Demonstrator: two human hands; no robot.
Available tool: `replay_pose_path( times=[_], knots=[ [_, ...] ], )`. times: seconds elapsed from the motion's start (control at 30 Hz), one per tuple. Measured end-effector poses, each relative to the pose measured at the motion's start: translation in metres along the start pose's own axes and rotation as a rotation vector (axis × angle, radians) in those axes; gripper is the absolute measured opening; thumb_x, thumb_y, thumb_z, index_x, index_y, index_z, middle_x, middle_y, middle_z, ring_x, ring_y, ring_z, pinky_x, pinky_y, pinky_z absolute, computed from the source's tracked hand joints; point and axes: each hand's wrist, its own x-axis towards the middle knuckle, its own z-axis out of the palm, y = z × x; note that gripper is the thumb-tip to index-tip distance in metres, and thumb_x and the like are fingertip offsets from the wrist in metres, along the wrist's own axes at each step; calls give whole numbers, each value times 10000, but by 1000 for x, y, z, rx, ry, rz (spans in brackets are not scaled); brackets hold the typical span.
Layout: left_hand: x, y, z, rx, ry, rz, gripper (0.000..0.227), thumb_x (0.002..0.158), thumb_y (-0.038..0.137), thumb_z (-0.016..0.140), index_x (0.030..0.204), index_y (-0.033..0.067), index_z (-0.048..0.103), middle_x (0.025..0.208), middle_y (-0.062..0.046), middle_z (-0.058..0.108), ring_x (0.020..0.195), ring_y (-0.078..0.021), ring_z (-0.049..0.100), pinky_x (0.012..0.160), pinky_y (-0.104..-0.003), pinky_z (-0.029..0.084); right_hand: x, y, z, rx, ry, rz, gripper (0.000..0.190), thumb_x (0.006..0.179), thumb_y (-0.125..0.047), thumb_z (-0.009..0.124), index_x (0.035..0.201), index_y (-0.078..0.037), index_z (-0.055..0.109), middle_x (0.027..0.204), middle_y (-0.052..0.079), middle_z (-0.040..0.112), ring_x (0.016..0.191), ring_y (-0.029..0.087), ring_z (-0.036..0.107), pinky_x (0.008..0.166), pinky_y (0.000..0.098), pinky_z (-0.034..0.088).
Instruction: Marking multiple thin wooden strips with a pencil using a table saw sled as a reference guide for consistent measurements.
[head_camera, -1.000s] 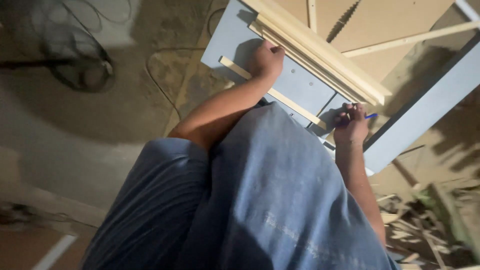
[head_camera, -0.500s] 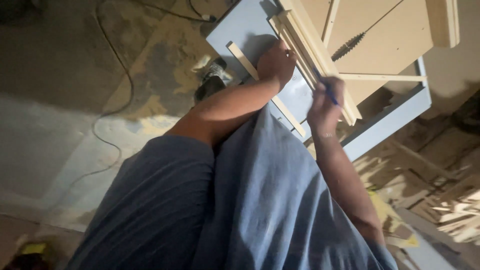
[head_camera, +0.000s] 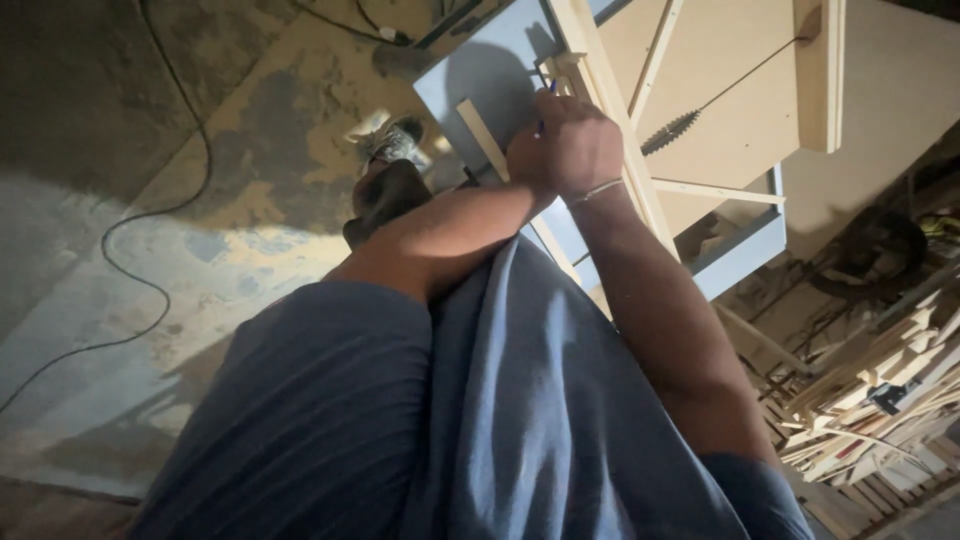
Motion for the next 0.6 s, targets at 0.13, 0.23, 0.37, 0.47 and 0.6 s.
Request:
replay_pose_path(
  times=[0.13,0.23,0.37,0.47,0.6],
  knots=[
    [-6,12,-15,175,56,28,208,952,259,546,921,183,737,936,-73,752,989,-281,658,1017,-468,432,24,-30,-45,124,-197,183,452,727,64,530,1073,-100,772,790,45,759,661,199,720,520,331,610],
    [2,13,3,355,121,51,213,929,267,551,918,197,751,948,-76,741,1050,-273,624,1125,-472,377,24,-30,-41,136,-164,175,431,739,56,533,1063,-102,770,791,44,748,667,204,716,539,337,607],
    [0,7,5,353,225,100,221,826,77,533,733,241,649,780,-12,652,848,-217,563,851,-344,446,20,-30,-37,172,-99,161,385,766,38,539,1041,-108,766,794,42,725,680,215,707,582,350,599],
    [12,-13,53,77,289,131,181,910,190,546,805,193,694,786,42,668,769,-187,672,684,-375,542,18,-32,-34,194,-55,148,354,784,26,544,1026,-112,763,795,40,709,689,223,701,611,359,594],
    [17,-12,57,70,745,238,153,832,273,582,708,206,522,688,5,505,824,-198,599,270,-259,389,15,-28,-31,232,17,133,310,811,8,550,1004,-117,759,798,38,686,702,235,692,654,372,586]
  ],
)
